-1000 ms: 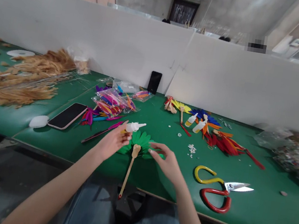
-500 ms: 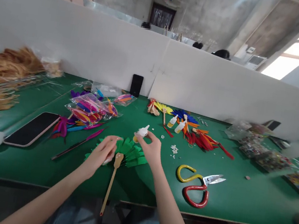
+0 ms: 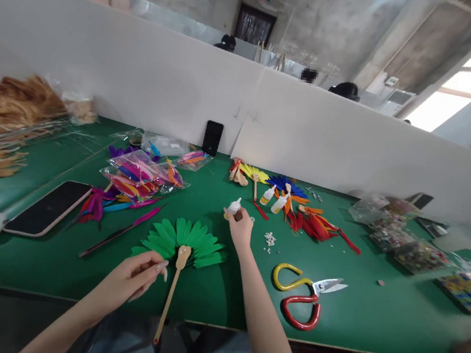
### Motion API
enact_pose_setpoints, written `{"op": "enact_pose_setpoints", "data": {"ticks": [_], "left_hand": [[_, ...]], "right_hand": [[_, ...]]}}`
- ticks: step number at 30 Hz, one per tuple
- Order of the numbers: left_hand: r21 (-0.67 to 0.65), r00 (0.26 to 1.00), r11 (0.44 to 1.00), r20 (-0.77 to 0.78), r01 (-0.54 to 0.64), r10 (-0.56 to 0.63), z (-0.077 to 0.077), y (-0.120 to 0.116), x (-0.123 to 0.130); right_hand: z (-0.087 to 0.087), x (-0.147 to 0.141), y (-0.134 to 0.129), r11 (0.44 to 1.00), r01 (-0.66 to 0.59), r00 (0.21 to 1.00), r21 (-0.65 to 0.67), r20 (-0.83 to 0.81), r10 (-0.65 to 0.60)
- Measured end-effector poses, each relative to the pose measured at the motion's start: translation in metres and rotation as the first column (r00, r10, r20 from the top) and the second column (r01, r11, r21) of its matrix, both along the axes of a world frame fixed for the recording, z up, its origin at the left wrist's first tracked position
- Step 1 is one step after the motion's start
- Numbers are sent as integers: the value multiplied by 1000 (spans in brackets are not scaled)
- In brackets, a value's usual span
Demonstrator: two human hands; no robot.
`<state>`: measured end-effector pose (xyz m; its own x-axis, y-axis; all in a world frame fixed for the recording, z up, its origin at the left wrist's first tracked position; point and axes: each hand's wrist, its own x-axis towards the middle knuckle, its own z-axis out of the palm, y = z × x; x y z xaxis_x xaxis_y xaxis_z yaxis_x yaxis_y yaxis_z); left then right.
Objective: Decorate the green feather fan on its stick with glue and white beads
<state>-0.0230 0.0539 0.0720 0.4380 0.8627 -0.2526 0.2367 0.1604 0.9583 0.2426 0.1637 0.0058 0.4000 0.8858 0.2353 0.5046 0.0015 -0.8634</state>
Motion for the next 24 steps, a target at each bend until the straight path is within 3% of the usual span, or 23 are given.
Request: {"op": "enact_pose_setpoints", "data": {"ticks": [4, 7, 9, 12, 17, 24], "left_hand": [[6, 991, 992, 43, -125, 125, 7, 0, -8], [-25, 973, 977, 93, -210, 212, 3, -1, -16], [-53, 969, 975, 106, -218, 223, 0, -4, -22], [-71, 970, 973, 93, -218, 224, -2, -9, -24], [-97, 965, 966, 79, -241, 249, 3, -11, -18], [-87, 966, 971, 115, -221, 230, 18, -6, -2]], "right_hand": [[9, 11, -15, 1000, 18, 1000, -4, 0, -18], [21, 38, -42, 996, 86, 994, -9, 68, -86], [29, 63, -61, 985, 144, 973, -95, 194, -124], [37, 97, -80, 937, 201, 894, -286, 445, -56], [35, 119, -77, 862, 290, 795, -415, 607, 25], [15, 106, -58, 789, 370, 652, -490, 742, 155]]}}
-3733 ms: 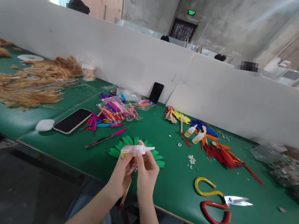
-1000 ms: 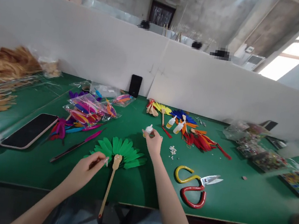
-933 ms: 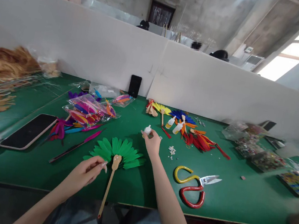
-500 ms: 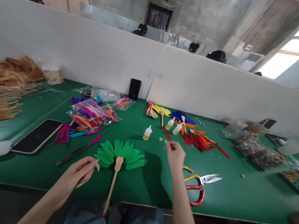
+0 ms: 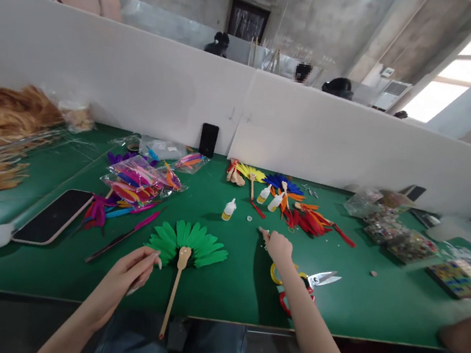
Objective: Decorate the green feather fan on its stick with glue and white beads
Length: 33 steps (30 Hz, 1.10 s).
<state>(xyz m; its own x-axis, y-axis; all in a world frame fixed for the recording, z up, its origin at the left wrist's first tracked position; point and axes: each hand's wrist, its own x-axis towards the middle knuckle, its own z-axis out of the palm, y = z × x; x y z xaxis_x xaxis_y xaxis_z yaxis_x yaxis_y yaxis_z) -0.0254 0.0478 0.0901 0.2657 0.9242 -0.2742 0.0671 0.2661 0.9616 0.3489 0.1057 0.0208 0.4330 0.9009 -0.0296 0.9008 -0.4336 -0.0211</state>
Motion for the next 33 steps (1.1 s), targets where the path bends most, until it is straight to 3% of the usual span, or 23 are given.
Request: {"op": "enact_pose_setpoints", "data": {"ticks": [8, 17, 33], "left_hand": [[-8, 998, 1000, 55, -10, 10, -2, 8, 3], [-5, 997, 999, 62, -46, 46, -2, 12, 2], [-18, 995, 997, 63, -71, 72, -4, 7, 2]], "right_hand": [[-2, 2, 2, 988, -132, 986, -78, 89, 139], [7, 9, 7, 989, -129, 987, -71, 85, 135], [6, 26, 4, 991, -34, 955, 132, -288, 71]]}}
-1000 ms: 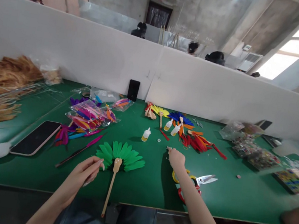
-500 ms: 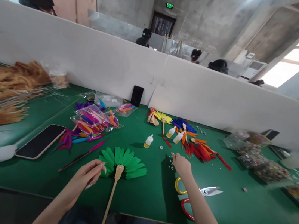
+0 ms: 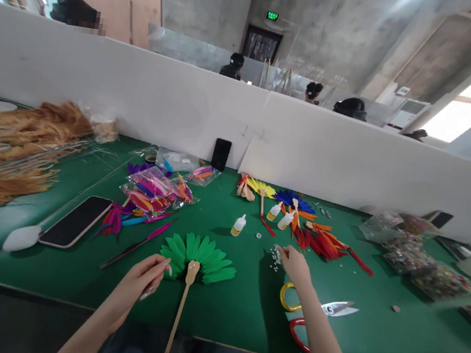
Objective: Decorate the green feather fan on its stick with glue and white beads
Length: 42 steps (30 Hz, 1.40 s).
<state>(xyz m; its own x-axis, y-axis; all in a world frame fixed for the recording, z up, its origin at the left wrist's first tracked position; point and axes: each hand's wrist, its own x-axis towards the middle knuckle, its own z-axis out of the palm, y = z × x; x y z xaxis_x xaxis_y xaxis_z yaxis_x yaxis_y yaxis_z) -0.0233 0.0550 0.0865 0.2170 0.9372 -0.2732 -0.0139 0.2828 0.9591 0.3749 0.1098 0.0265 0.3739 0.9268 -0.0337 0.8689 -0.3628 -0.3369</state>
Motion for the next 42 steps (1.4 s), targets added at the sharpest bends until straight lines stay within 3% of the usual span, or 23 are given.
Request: {"op": "enact_pose_setpoints", "data": {"ticks": [6, 11, 15, 16, 18, 20, 25, 30, 33, 37, 40, 42], "left_hand": [[-3, 1000, 1000, -26, 1, -1, 5, -2, 0], [5, 999, 1000, -46, -14, 14, 5, -3, 0], [27, 997, 1000, -78, -1, 3, 8, -1, 5], [31, 996, 999, -93, 12, -9, 9, 1, 8], [47, 991, 997, -122, 61, -55, 13, 5, 15], [82, 985, 990, -138, 116, -104, 16, 11, 25], [253, 980, 953, -151, 169, -133, 18, 28, 55], [497, 930, 832, -364, 246, -57, 20, 42, 72], [574, 866, 747, -501, 335, -4, 21, 49, 76], [592, 776, 629, -630, 504, -28, 20, 59, 81], [597, 775, 600, -629, 533, -62, 21, 68, 86], [594, 821, 632, -557, 499, -124, 22, 75, 89]], "right_hand": [[4, 1, 2, 992, 20, 955, 127, -297, 19], [16, -17, 0, 981, -9, 817, 195, -564, 120], [33, -55, -8, 971, -72, 682, 229, -699, 215], [38, -68, -10, 967, -95, 629, 238, -738, 244], [49, -96, -16, 953, -129, 344, 275, -889, 304], [58, -123, -21, 951, -114, 163, 287, -939, 303], [69, -163, -23, 965, -56, -43, 257, -966, 255], [67, -172, -21, 969, -48, -64, 244, -968, 241], [64, -174, -21, 968, -52, -17, 246, -969, 245], [59, -173, -20, 962, -68, 81, 264, -960, 269], [57, -167, -20, 948, -109, 108, 300, -944, 311], [58, -162, -20, 937, -137, 118, 323, -933, 339]]}}
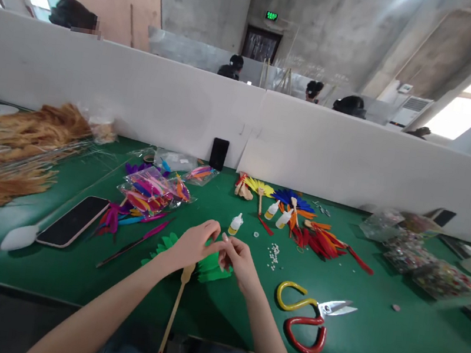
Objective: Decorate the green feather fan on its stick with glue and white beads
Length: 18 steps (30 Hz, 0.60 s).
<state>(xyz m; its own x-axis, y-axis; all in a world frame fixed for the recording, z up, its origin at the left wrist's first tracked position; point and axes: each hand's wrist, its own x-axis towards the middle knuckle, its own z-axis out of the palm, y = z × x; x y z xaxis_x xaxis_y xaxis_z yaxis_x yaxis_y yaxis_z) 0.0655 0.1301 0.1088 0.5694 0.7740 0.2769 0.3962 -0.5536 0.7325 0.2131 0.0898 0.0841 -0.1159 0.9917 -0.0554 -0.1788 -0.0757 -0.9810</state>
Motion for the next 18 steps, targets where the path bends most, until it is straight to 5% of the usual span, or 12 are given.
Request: {"op": "enact_pose_setpoints", "data": {"ticks": [4, 6, 11, 18], "left_hand": [[-349, 970, 933, 242, 84, 3, -2, 14, 8], [-424, 963, 899, 270, 111, 8, -5, 19, 15], [-418, 990, 903, 133, 100, -48, -13, 24, 37], [-211, 987, 968, -55, 135, -150, -12, 23, 58]], "right_hand": [[0, 10, -1, 1000, -12, 999, -12, -31, 11], [-3, 13, -1, 999, -25, 994, -25, -107, 22], [-15, 20, 4, 997, -47, 966, -55, -257, 31], [-16, 31, 5, 999, -23, 933, -38, -359, 7]]}}
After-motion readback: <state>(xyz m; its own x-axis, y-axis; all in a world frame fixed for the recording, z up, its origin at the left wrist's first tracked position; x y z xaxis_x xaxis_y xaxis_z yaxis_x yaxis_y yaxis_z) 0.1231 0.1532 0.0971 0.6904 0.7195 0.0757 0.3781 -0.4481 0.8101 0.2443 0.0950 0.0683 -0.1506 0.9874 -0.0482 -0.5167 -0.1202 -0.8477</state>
